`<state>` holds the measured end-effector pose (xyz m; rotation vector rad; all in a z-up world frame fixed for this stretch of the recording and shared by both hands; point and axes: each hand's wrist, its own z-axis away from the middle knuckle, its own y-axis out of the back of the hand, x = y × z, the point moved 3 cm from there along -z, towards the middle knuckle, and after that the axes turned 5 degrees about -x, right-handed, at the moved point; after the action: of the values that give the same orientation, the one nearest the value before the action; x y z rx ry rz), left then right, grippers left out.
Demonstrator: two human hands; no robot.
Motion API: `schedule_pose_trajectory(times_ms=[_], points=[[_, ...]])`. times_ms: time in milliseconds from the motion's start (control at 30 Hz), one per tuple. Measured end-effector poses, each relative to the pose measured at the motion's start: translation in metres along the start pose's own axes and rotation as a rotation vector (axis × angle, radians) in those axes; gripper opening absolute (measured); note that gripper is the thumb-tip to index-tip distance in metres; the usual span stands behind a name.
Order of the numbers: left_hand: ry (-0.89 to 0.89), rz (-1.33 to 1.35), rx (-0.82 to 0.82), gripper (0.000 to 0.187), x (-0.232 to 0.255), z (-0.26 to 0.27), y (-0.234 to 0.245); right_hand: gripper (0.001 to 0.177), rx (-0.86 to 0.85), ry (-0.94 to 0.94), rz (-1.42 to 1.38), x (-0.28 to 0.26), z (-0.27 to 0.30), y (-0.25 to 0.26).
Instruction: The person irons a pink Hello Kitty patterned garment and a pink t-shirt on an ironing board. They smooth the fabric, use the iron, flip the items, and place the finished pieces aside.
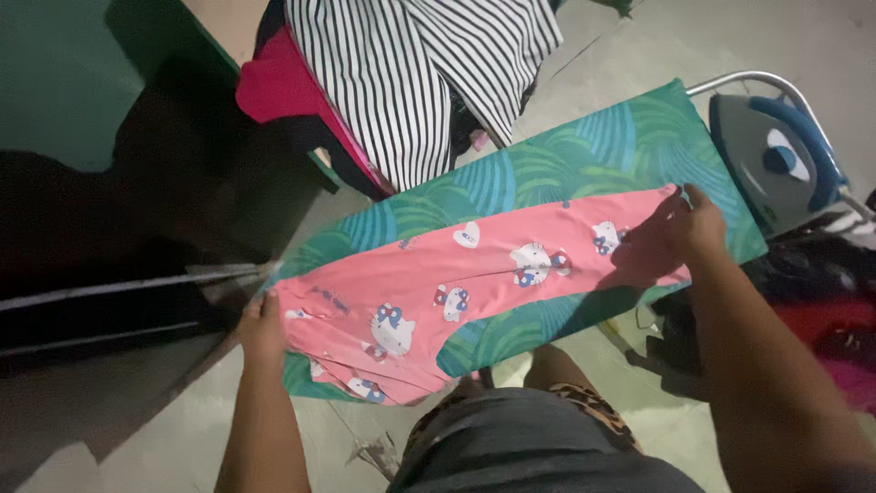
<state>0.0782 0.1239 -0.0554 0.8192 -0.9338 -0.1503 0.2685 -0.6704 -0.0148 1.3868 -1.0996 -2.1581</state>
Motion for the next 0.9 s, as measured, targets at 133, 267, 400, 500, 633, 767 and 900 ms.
schedule_pose_trajectory(times_ms=[133, 267, 400, 500, 633, 767, 900], points=[[-0.086, 0.085, 0.017, 0.049, 0.035, 0.017, 0.002, 0.029, 0.097, 0.171, 0.181, -0.009, -0.022, -0.019], [0.099, 0.265, 0.053, 0.039, 0.053, 0.028, 0.013, 0.021, 0.052, -0.006, 0.053, -0.016, -0.047, -0.011], [-0.027, 0.158, 0.243, 0.034, 0.077, 0.018, 0.034, 0.026, 0.098, -0.025, -0.101, -0.017, -0.101, -0.007], [-0.05, 0.135, 0.242, 0.033, 0.08, 0.017, 0.035, 0.027, 0.14, 0.153, -0.051, -0.016, -0.129, -0.015], [-0.069, -0.034, 0.238, 0.039, 0.046, 0.006, 0.024, 0.03, 0.043, 0.084, -0.03, -0.019, -0.128, -0.018], [-0.201, -0.071, 0.322, 0.035, 0.014, -0.002, 0.003, 0.059, -0.161, -0.014, -0.09, -0.041, -0.102, -0.011], [0.009, -0.071, 0.12, 0.046, 0.037, 0.013, -0.009, 0.061, -0.263, 0.131, -0.296, -0.055, -0.09, 0.007]])
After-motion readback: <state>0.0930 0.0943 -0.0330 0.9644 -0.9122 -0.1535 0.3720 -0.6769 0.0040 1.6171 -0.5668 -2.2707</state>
